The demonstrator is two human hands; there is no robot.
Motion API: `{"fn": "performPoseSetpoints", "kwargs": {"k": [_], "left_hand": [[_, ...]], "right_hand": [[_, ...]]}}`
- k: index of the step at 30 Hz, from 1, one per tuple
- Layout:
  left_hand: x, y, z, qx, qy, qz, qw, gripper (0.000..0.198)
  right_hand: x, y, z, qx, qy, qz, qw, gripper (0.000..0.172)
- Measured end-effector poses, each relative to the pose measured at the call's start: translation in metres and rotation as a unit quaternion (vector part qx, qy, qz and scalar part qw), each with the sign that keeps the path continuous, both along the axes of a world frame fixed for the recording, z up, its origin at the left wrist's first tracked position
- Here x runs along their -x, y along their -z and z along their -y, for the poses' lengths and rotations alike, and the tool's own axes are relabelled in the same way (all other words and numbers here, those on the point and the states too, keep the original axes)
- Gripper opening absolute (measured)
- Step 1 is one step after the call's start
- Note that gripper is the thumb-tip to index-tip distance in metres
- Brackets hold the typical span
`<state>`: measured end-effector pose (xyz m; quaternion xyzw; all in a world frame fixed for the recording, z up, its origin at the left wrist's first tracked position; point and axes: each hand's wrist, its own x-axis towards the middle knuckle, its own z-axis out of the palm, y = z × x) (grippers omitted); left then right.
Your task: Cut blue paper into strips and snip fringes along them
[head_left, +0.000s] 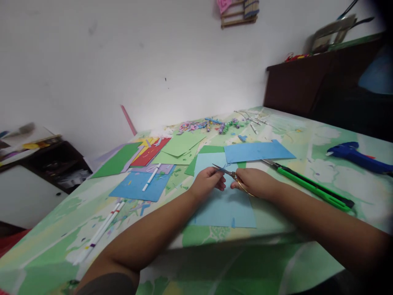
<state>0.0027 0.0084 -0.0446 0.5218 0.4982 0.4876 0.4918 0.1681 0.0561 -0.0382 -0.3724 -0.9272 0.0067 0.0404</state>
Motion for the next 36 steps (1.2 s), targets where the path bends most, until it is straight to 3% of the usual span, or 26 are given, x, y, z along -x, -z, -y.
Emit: {"fn": "performPoseSetpoints", "kwargs": {"k": [9, 24, 27, 32, 36], "left_hand": [[0.001, 0.002, 0.003, -0.015, 0.004, 0.006, 1.0, 0.013], [0.005, 0.013, -0.004, 0.028, 0.088, 0.111, 0.99, 0.026], [0.004, 0.011, -0.004, 0.006, 0.066, 0.083, 0.994, 0.024], [0.002, 0.007, -0.005, -0.054, -0.029, 0.048, 0.997, 0.024], [-0.001, 0.006, -0.005, -0.091, -0.035, 0.002, 0.995, 0.021]], "right_hand": [[0.0, -0.001, 0.0, -0.002, 0.003, 0.02, 1.0, 0.039], [-0.004, 0.0, -0.011, 0.029, -0.015, 0.009, 0.999, 0.036], [-0.006, -0.002, -0.011, 0.042, -0.013, -0.003, 0.999, 0.033], [-0.007, -0.002, -0.012, 0.04, -0.02, -0.022, 0.999, 0.032], [-0.006, 0.0, -0.01, 0.037, -0.048, -0.044, 0.997, 0.034]]}}
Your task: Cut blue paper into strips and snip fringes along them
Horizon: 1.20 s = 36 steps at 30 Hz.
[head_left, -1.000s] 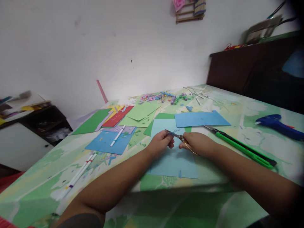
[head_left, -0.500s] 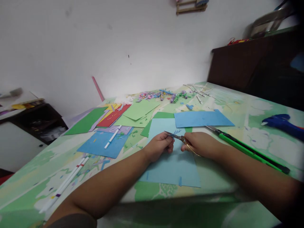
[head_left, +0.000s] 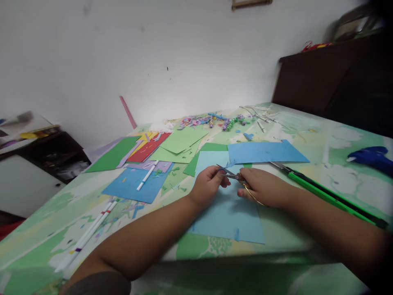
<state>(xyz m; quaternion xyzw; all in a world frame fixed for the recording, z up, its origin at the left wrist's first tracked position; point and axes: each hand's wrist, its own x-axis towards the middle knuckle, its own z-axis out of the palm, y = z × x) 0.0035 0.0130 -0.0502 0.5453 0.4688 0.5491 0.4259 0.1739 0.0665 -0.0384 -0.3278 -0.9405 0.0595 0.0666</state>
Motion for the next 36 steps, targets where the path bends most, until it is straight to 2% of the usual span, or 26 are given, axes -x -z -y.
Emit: {"fn": "performPoseSetpoints", "kwargs": {"k": [8, 15, 20, 26, 36], "left_hand": [[-0.002, 0.001, 0.007, -0.046, -0.003, -0.103, 0.994, 0.021], [0.002, 0.0, 0.012, -0.113, -0.009, -0.224, 0.968, 0.024], [0.001, -0.002, 0.014, -0.127, -0.027, -0.26, 0.957, 0.024], [-0.001, -0.007, 0.017, -0.094, -0.024, -0.248, 0.964, 0.026], [-0.003, -0.013, 0.017, 0.02, 0.021, -0.12, 0.992, 0.023]], "right_hand": [[0.001, 0.002, 0.004, 0.027, -0.033, -0.047, 0.998, 0.031], [-0.002, 0.002, 0.005, 0.062, -0.069, -0.043, 0.995, 0.035], [-0.002, 0.0, 0.008, 0.065, -0.063, -0.029, 0.995, 0.035], [0.001, -0.001, 0.012, 0.004, -0.017, 0.007, 1.0, 0.04], [0.002, -0.003, 0.012, 0.002, 0.001, 0.03, 1.0, 0.036]]}}
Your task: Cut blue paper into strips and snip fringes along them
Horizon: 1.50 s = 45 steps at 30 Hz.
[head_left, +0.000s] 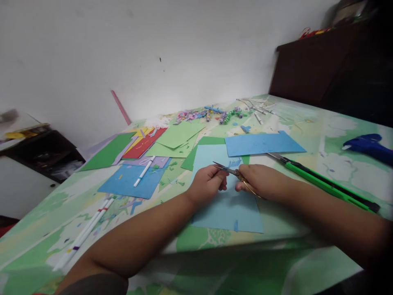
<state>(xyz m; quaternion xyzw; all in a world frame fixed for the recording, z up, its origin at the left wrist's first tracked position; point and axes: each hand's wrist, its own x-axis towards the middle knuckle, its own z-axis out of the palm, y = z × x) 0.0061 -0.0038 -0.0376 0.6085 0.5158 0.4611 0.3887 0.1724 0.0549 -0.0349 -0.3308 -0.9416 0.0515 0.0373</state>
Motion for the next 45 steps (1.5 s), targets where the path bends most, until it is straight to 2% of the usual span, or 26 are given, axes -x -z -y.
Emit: {"fn": "performPoseSetpoints", "kwargs": {"k": [9, 12, 16, 19, 28, 36, 41, 45], "left_hand": [[0.004, 0.008, -0.005, 0.05, 0.054, 0.125, 0.989, 0.022], [0.003, 0.01, -0.005, 0.044, 0.039, 0.129, 0.99, 0.024], [-0.002, 0.007, -0.003, 0.008, -0.027, 0.09, 0.996, 0.021], [-0.005, 0.005, 0.0, -0.024, -0.054, 0.034, 0.998, 0.021], [-0.005, 0.003, 0.003, -0.073, -0.048, -0.054, 0.995, 0.023], [-0.002, 0.0, 0.003, -0.076, -0.047, -0.119, 0.989, 0.026], [0.0, -0.005, 0.005, -0.025, 0.012, -0.069, 0.997, 0.03], [0.004, -0.006, 0.004, 0.01, 0.057, -0.003, 0.998, 0.023]], "right_hand": [[0.0, -0.002, -0.002, -0.007, 0.013, 0.03, 0.999, 0.038], [-0.001, -0.002, -0.002, 0.014, 0.007, 0.004, 1.0, 0.033], [-0.001, -0.002, -0.001, 0.057, -0.003, -0.027, 0.998, 0.026], [0.0, -0.002, 0.001, 0.065, 0.005, -0.033, 0.997, 0.025], [0.001, -0.003, 0.004, 0.051, -0.002, -0.03, 0.998, 0.027], [-0.001, 0.003, 0.0, 0.017, 0.003, -0.004, 1.0, 0.035], [-0.002, 0.001, -0.001, -0.022, 0.007, 0.014, 1.0, 0.038], [-0.002, 0.001, -0.001, -0.026, -0.005, 0.016, 1.0, 0.041]]}}
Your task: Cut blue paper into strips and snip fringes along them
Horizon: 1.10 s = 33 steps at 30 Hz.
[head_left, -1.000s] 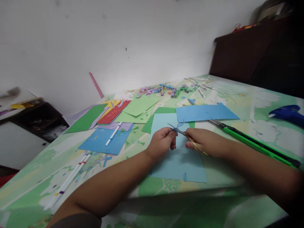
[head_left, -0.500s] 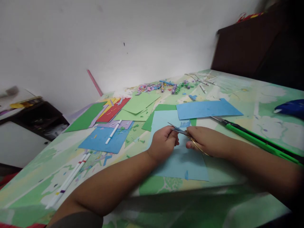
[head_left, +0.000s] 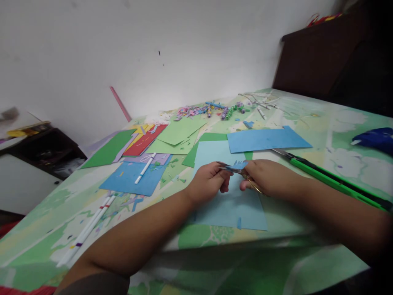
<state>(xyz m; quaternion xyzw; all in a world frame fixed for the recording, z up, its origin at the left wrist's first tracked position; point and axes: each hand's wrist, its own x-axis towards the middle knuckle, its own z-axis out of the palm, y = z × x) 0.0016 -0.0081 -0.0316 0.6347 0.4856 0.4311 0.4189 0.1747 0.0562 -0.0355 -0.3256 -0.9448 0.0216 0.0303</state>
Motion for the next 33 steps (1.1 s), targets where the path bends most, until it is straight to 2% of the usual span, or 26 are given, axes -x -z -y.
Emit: {"fn": "performPoseSetpoints", "kwargs": {"k": [4, 9, 18, 24, 33], "left_hand": [[0.003, 0.001, -0.002, 0.028, 0.045, 0.048, 0.997, 0.021], [0.002, 0.005, -0.005, 0.048, 0.011, 0.113, 0.992, 0.022], [0.001, 0.01, -0.008, 0.116, -0.002, 0.194, 0.974, 0.02], [0.0, 0.009, -0.009, 0.143, -0.002, 0.224, 0.964, 0.014], [-0.006, 0.012, -0.01, 0.084, -0.075, 0.25, 0.962, 0.019]], "right_hand": [[0.0, 0.001, -0.002, 0.005, -0.005, 0.0, 1.0, 0.041], [0.0, 0.002, -0.004, -0.008, 0.003, -0.009, 1.0, 0.038], [0.003, 0.0, -0.004, 0.047, 0.032, -0.011, 0.998, 0.028], [0.002, -0.001, -0.004, 0.054, 0.022, -0.025, 0.998, 0.028], [0.003, -0.003, 0.001, 0.074, 0.031, -0.053, 0.995, 0.027]]}}
